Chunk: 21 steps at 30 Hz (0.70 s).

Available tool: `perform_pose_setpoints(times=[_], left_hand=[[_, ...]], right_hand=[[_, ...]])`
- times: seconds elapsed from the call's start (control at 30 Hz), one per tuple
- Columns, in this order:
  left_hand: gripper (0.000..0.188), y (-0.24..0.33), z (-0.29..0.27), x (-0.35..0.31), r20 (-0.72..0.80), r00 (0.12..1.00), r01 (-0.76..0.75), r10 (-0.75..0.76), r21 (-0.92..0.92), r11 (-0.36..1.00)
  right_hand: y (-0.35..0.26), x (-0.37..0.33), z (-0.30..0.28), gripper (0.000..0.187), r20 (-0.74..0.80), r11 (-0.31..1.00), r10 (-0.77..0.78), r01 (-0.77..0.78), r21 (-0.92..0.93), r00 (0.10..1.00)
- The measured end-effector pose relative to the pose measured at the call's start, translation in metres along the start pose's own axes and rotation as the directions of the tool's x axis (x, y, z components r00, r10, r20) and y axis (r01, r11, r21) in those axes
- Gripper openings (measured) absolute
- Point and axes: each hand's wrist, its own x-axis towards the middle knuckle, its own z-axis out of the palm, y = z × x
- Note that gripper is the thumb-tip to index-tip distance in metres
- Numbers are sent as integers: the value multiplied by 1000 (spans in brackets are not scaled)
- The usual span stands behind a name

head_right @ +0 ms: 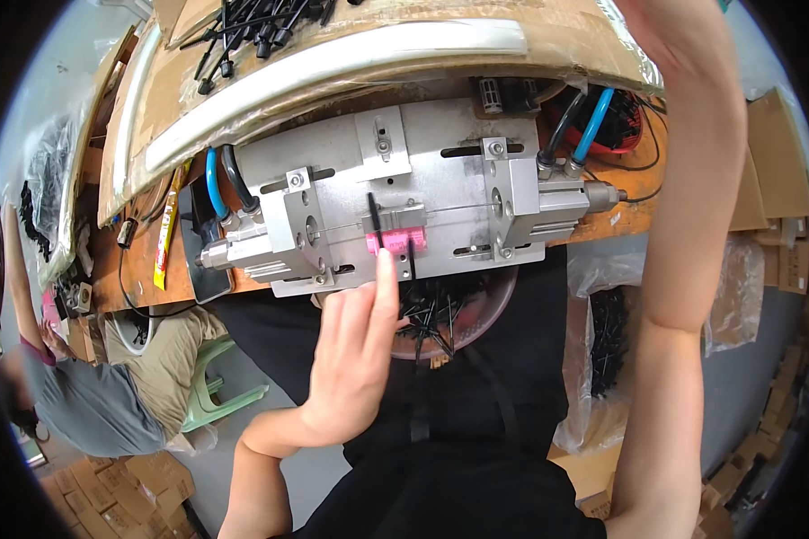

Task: The person repeatedly picks up black cable ties from a cardboard box and places them into a metal processing machine. They manipulate the ties within the machine's mechanism and then remove the processed items. The task is performed continuously in a repetitive cycle throughout the clip.

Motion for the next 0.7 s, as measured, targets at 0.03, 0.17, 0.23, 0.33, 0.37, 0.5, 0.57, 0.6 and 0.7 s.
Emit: perform_pose_setpoints(times=[0.03, 0.17, 0.23, 0.33, 0.37, 0.5, 0.57, 0.6, 0.7], left_hand=[[68, 1, 10, -2, -1, 1000, 2, -2, 69, 998], [75, 2, 17, 6, 80, 996, 37, -42, 60, 998], [75, 1, 16, 11, 87, 996, 16, -22, 79, 997], [74, 4, 15, 17, 102, 995, -17, 10, 68, 998], [74, 2, 14, 12, 109, 994, 8, -17, 83, 997], [72, -15, -11, 42, 71, 997, -17, 16, 13, 1000], [58, -27, -35, 85, -175, 982, -77, 74, -7, 997], [46, -35, -39, 113, -253, 960, -137, 117, -62, 989], [28, -55, -49, 170, -269, 958, -103, 96, -14, 995]], right_hand=[[0, -5, -3, 22, -25, 997, -21, 23, 69, 999], [4, -31, -32, 23, -17, 982, -13, 16, 189, 1000], [4, -47, -48, 25, 0, 977, 4, -4, 215, 1000], [-9, -91, -32, 27, -27, 993, -58, 60, 104, 998], [-11, -109, -11, 27, -15, 992, -70, 71, 107, 997], [-4, -190, 34, 48, 136, 999, 34, -36, 12, 990], [0, -211, 53, 59, 200, 996, -46, 60, -65, 979], [5, -221, 60, 62, 217, 992, -27, 53, -112, 976], [13, -229, 81, 64, 218, 986, -79, 109, -128, 973]])
